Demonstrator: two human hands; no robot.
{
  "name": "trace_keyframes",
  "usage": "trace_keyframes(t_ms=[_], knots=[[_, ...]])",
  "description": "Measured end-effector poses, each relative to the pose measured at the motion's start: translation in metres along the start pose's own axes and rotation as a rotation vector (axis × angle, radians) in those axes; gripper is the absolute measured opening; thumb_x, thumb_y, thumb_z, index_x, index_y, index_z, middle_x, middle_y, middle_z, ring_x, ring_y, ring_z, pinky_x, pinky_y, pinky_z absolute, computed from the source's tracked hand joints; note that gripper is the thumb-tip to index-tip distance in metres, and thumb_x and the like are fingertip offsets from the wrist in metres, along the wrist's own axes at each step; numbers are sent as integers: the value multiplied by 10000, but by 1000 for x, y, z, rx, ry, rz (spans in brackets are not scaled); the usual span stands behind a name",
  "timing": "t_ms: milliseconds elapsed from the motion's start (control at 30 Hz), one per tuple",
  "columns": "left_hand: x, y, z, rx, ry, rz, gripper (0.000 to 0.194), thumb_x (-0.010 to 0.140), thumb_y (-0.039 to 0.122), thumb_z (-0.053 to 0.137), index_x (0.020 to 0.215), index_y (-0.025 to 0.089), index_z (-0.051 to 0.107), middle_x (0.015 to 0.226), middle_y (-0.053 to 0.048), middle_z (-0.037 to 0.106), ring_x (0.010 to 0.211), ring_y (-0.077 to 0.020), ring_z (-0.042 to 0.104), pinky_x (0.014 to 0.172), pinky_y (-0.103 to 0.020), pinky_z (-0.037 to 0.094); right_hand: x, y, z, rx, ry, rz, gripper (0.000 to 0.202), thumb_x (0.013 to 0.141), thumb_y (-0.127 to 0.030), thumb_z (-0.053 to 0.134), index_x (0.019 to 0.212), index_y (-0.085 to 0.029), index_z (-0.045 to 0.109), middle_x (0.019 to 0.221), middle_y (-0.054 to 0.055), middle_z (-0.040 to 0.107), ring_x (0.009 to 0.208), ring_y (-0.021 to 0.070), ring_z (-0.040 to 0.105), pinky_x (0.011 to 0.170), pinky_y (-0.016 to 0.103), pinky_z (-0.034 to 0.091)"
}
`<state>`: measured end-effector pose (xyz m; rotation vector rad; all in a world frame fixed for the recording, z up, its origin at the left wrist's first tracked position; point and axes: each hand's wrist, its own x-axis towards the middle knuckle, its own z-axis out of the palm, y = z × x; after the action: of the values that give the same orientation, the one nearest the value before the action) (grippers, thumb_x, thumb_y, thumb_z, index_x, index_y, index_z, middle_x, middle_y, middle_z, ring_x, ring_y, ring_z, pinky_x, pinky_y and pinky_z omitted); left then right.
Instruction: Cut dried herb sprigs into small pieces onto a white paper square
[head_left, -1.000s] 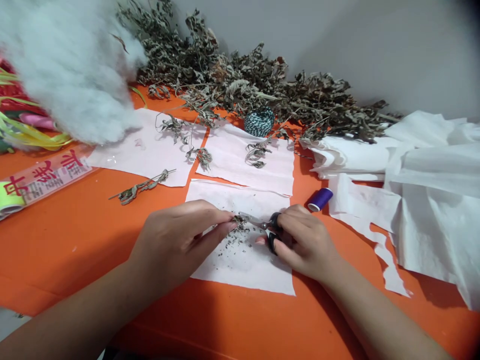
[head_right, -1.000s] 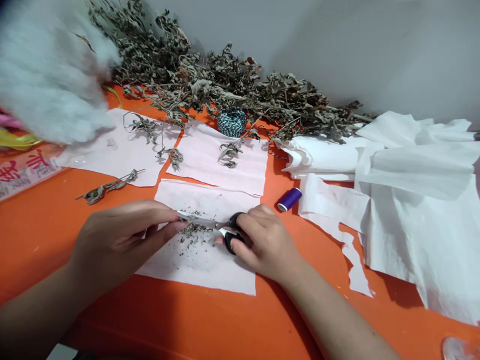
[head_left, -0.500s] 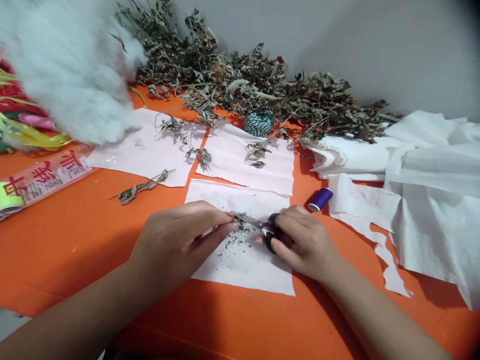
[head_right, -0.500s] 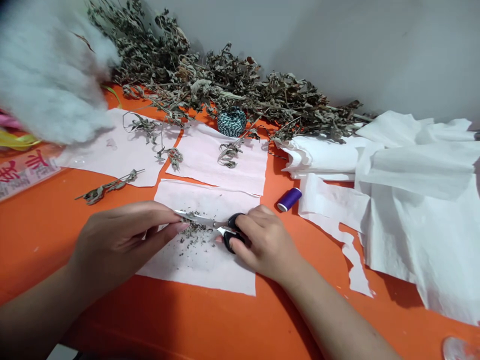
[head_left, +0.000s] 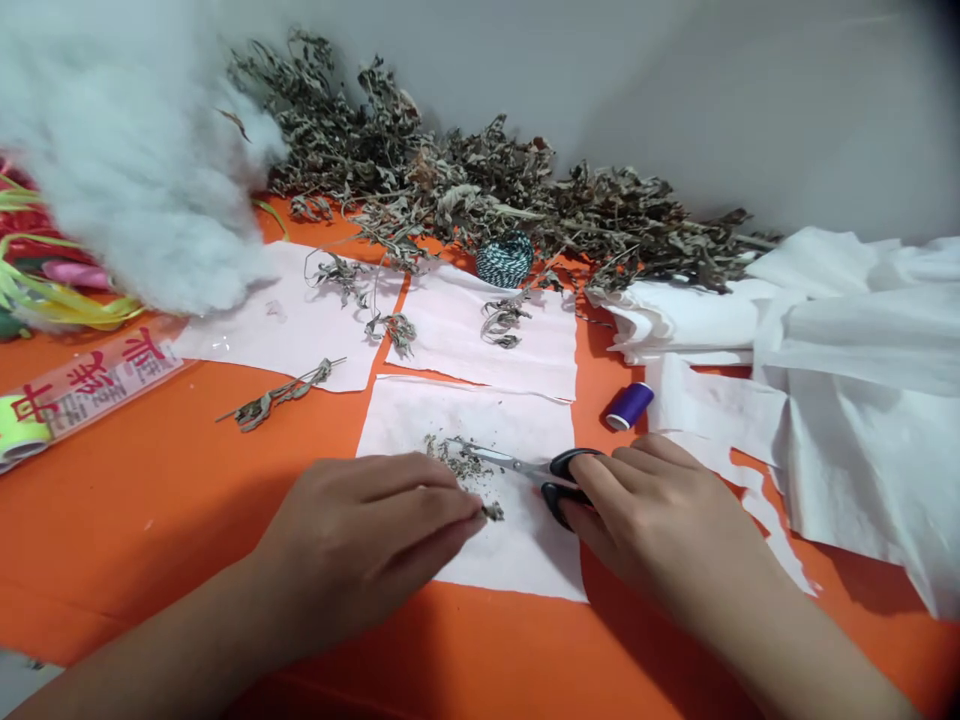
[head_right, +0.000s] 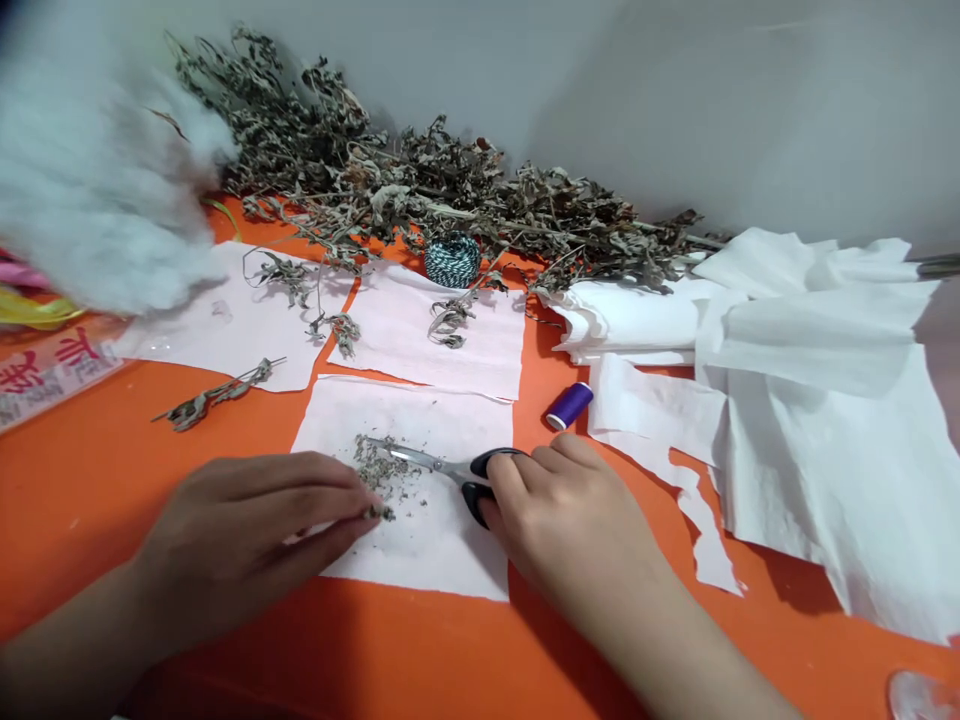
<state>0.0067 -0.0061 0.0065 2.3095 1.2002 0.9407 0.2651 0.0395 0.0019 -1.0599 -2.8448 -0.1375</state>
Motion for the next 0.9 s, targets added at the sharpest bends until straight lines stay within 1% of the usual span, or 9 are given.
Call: trace_keyframes(t_ms=[100,200,333,400,433,567,667,767,900], knots=[[-2,2,1,38,-44,73,52,879,200,665,921,216,693,933,19,774,690,-115,724,598,-220,551,-2,1,-7,6,-58,14,258,899,-197,497,649,-181,556,521,0,537,473,176,488,619,323,307],[-3,1,1,69,-49,88,60,881,211,656,921,228,698,1051,3,775,680,-134,739,557,-242,560,-5,5,-9,-35,-53,45,269,916,-223,491,664,-180,575,520,3,537,482,184,501,630,324,314],[-4,-2,3,49,-36,52,62,879,195,644,904,218,696,1271,-46,695,581,-93,701,523,-225,543,-6,7,-14,-50,-20,38,289,934,-239,472,674,-185,589,521,6,530,497,191,494,624,318,305],[-4,-2,4,58,-48,52,59,883,210,636,880,218,694,1326,-52,657,516,-76,662,476,-228,513,-6,4,-17,-33,-10,18,307,936,-235,464,655,-190,580,515,2,521,491,186,481,611,312,294],[-5,-2,4,64,-60,60,61,885,216,633,874,218,693,1345,-51,643,515,-79,659,466,-234,505,-6,3,-18,-24,-3,6,313,937,-229,460,649,-191,578,513,0,518,485,182,475,607,310,288],[-4,-2,6,65,-120,108,64,889,211,623,880,215,686,1376,-38,617,618,-124,704,500,-260,530,-5,-2,-21,-32,13,-18,333,942,-203,441,636,-190,574,500,-6,510,459,173,456,600,315,271],[-4,-2,7,75,-135,114,63,891,210,620,883,216,683,1362,-25,628,657,-142,720,522,-275,548,-5,-2,-22,-40,25,-23,345,947,-195,435,624,-189,558,492,-11,500,451,166,451,595,316,262],[-4,-3,6,69,-115,97,62,891,210,619,879,215,680,1318,-18,663,682,-150,735,546,-274,567,-5,-1,-23,-42,32,-22,348,953,-208,437,625,-188,552,480,-19,494,440,155,451,595,314,262],[-3,-3,5,62,-80,68,63,884,197,628,900,220,684,1300,-25,675,714,-154,752,589,-263,592,-9,5,-28,-48,9,-12,326,951,-224,441,655,-190,572,501,-7,536,454,164,482,608,325,275]])
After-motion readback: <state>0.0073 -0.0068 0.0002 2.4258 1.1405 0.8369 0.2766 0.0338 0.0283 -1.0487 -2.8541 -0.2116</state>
